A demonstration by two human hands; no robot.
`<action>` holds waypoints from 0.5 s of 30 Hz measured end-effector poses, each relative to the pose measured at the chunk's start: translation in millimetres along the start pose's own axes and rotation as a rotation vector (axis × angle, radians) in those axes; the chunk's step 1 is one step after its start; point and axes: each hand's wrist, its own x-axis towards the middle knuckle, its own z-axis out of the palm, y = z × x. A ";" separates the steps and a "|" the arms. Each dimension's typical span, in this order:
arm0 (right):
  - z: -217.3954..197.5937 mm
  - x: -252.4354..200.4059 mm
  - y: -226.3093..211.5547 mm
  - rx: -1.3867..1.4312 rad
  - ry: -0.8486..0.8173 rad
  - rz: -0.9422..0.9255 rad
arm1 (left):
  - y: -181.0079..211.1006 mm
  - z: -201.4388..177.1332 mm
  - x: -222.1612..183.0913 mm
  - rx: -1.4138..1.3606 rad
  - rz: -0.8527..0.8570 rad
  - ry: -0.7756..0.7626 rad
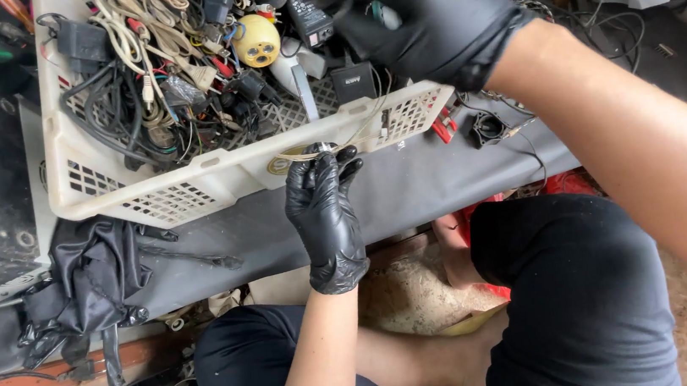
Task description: A person wearing black gloves untangles a thin black wire from a basket of electronic scrap, coils it around their hand, and then uses wire cutters to snip it.
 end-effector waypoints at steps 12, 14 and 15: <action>22.6 -120.8 81.7 0.771 -0.266 1.240 | -16.6 -3.2 7.5 0.201 0.098 0.194; 25.7 -123.4 80.7 0.488 -0.417 1.133 | -18.3 -4.9 6.9 0.198 0.100 0.198; 27.7 -124.7 80.0 0.208 -0.555 1.011 | -18.9 -6.3 6.4 0.196 0.100 0.202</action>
